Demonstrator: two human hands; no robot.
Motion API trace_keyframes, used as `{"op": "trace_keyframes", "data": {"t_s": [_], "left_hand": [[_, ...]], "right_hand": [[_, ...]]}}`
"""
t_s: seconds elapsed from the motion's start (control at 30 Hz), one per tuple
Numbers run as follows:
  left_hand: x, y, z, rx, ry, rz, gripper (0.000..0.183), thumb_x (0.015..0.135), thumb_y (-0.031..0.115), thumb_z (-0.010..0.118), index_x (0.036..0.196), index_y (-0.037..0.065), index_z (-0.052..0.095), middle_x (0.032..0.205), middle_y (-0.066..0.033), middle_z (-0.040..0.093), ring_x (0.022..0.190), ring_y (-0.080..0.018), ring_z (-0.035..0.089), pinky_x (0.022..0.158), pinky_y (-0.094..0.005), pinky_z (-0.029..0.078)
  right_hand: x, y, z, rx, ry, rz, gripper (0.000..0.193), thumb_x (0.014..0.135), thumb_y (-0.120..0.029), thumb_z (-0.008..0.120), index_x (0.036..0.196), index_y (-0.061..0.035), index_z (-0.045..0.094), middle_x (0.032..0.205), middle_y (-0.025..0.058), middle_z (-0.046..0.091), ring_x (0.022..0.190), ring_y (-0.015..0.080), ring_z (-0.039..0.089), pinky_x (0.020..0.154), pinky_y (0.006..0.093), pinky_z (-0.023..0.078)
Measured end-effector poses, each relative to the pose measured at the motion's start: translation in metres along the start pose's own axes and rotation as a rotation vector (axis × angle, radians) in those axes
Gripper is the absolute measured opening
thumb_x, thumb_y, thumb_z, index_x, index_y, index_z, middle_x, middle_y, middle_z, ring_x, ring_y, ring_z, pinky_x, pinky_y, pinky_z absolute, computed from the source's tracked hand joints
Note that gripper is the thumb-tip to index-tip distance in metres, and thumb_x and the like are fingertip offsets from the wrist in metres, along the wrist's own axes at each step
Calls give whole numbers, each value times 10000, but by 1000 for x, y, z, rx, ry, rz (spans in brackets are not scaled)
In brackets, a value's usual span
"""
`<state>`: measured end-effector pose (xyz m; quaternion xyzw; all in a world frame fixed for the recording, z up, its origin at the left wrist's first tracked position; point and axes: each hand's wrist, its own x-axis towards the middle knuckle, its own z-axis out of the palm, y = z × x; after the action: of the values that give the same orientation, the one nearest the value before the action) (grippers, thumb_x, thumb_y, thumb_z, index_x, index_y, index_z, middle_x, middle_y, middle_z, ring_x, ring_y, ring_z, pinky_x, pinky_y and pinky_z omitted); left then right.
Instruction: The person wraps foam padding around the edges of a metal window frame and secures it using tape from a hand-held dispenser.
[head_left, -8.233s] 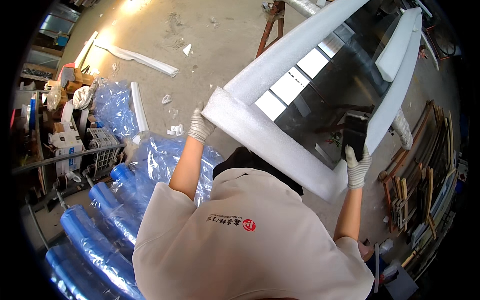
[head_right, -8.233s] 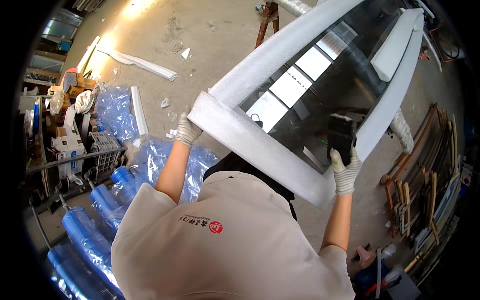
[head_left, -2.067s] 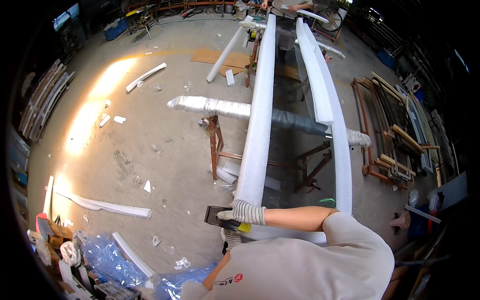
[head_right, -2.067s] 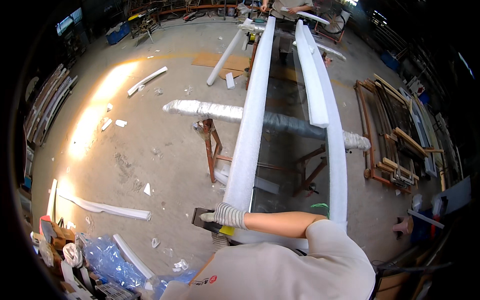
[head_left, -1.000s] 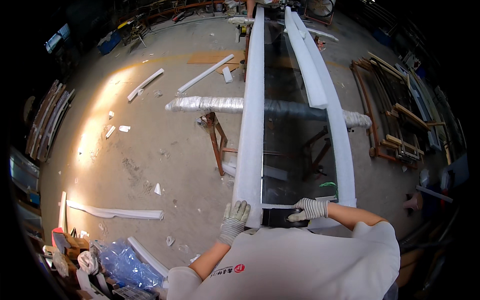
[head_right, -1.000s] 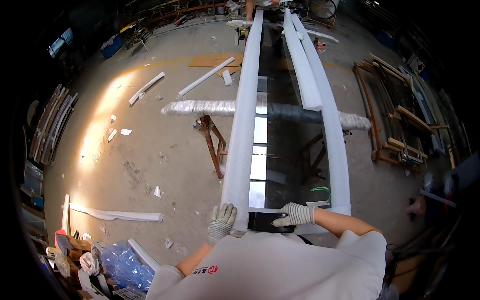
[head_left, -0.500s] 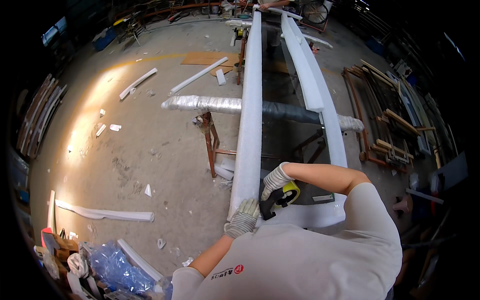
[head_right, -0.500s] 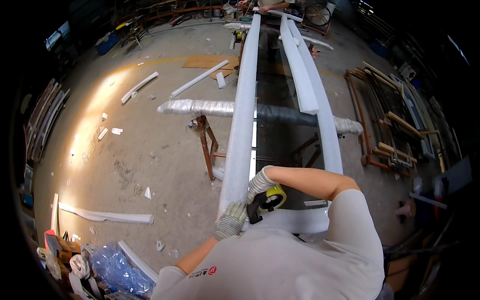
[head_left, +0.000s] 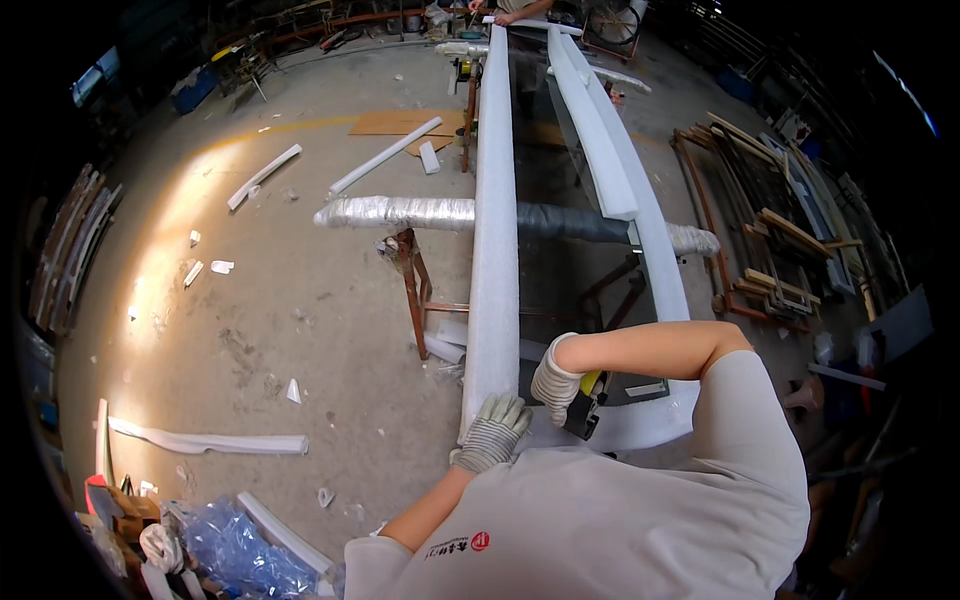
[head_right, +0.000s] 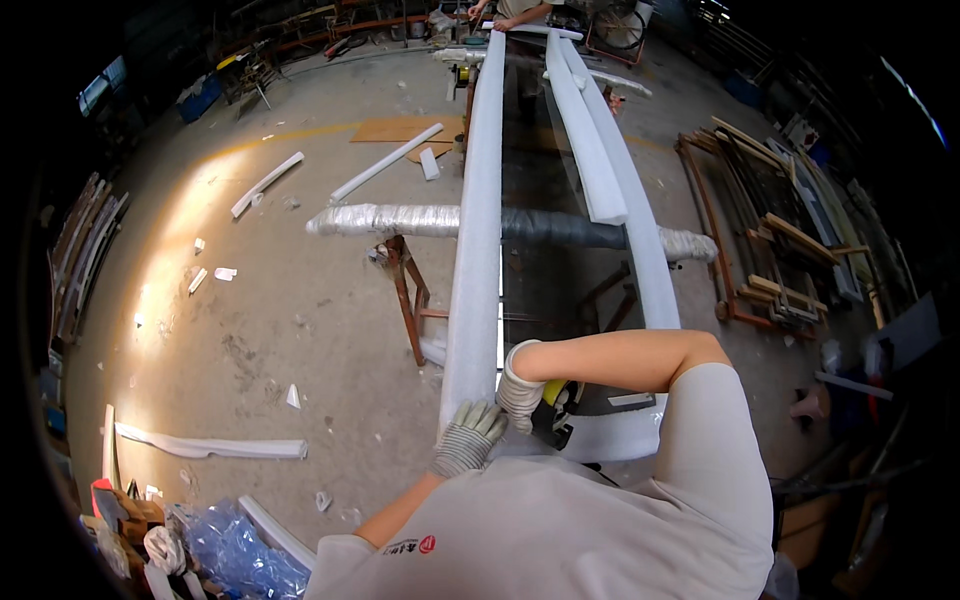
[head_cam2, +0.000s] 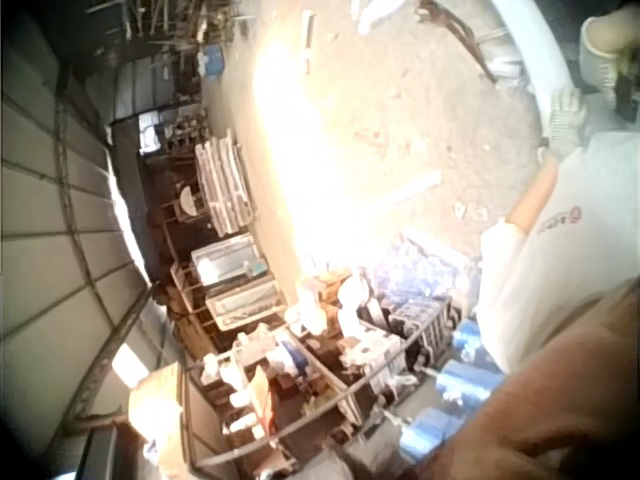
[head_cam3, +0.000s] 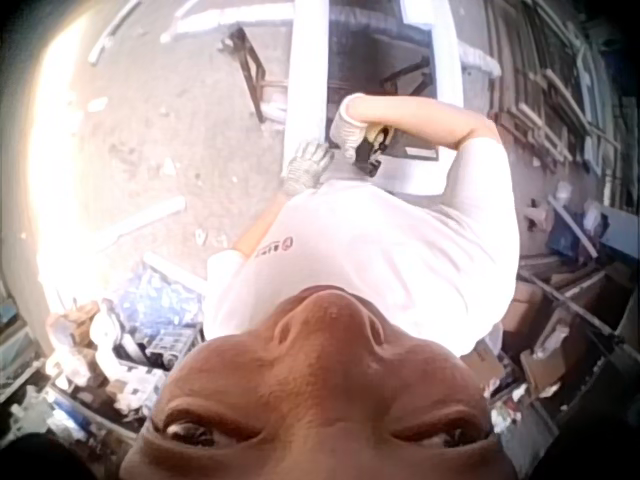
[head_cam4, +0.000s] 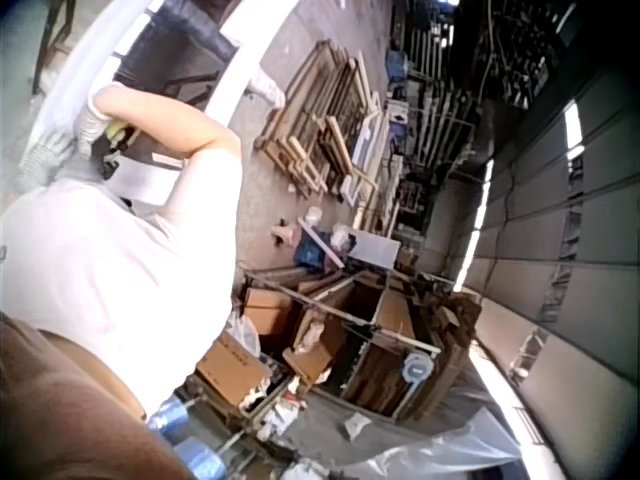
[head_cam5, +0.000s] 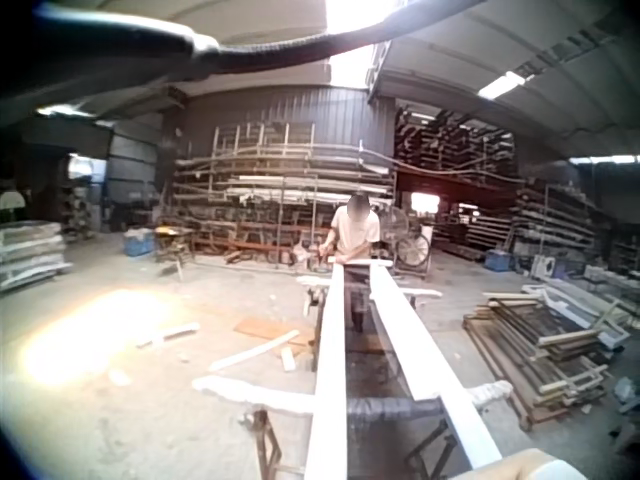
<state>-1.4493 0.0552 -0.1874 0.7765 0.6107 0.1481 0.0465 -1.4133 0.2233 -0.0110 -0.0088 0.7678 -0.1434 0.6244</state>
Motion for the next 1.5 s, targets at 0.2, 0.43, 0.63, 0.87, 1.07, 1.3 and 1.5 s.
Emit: {"op": "trace_keyframes", "data": {"t_s": [0.2,0.43,0.63,0.87,1.07,1.3,1.5], "left_hand": [[17,-14,8,57,-272,228,725,649,346,689,1272,65,448,1263,-123,465,1203,-270,397,1083,-423,227],[14,-12,-25,-285,-8,416,548,746,382,611,1129,-3,536,1105,-146,555,1092,-293,491,1027,-361,313],[-1,-17,-15,-442,150,405,544,779,362,607,1158,-19,527,1145,-175,560,1111,-305,519,997,-395,377],[-6,11,-65,-2361,-506,-506,748,818,642,477,1226,16,514,1115,-134,601,1030,-176,579,909,-307,451],[-58,83,-58,-1333,-108,-638,573,884,370,579,1263,-35,439,1061,-126,611,985,-193,568,907,-290,429],[-115,96,-62,-2552,-106,-569,790,775,390,686,1283,-124,367,1240,-172,518,1125,-225,527,953,-305,423],[-159,41,-11,-1901,98,-871,346,816,140,648,1119,-17,592,1052,-153,630,825,-200,654,813,-279,515]], "right_hand": [[-54,35,38,617,272,82,489,749,-444,693,864,30,664,708,67,627,629,156,596,548,293,501],[-35,16,166,1723,746,-522,446,705,-288,734,993,38,636,758,95,656,587,139,622,550,244,514],[-10,-34,233,2023,1029,-574,604,653,-291,746,1120,48,571,944,144,657,674,168,652,639,269,539],[18,-57,221,1590,909,-594,530,730,-311,744,1131,-9,577,875,26,607,853,114,541,767,249,455],[43,-43,226,928,719,-326,474,749,-446,686,886,4,625,686,91,590,643,184,574,628,304,476],[68,-62,226,1138,581,-702,460,728,-373,742,933,24,630,719,23,602,657,99,542,603,256,465],[86,-78,231,1170,455,-384,448,728,-385,721,938,0,634,692,49,621,636,132,601,615,279,491]]}}
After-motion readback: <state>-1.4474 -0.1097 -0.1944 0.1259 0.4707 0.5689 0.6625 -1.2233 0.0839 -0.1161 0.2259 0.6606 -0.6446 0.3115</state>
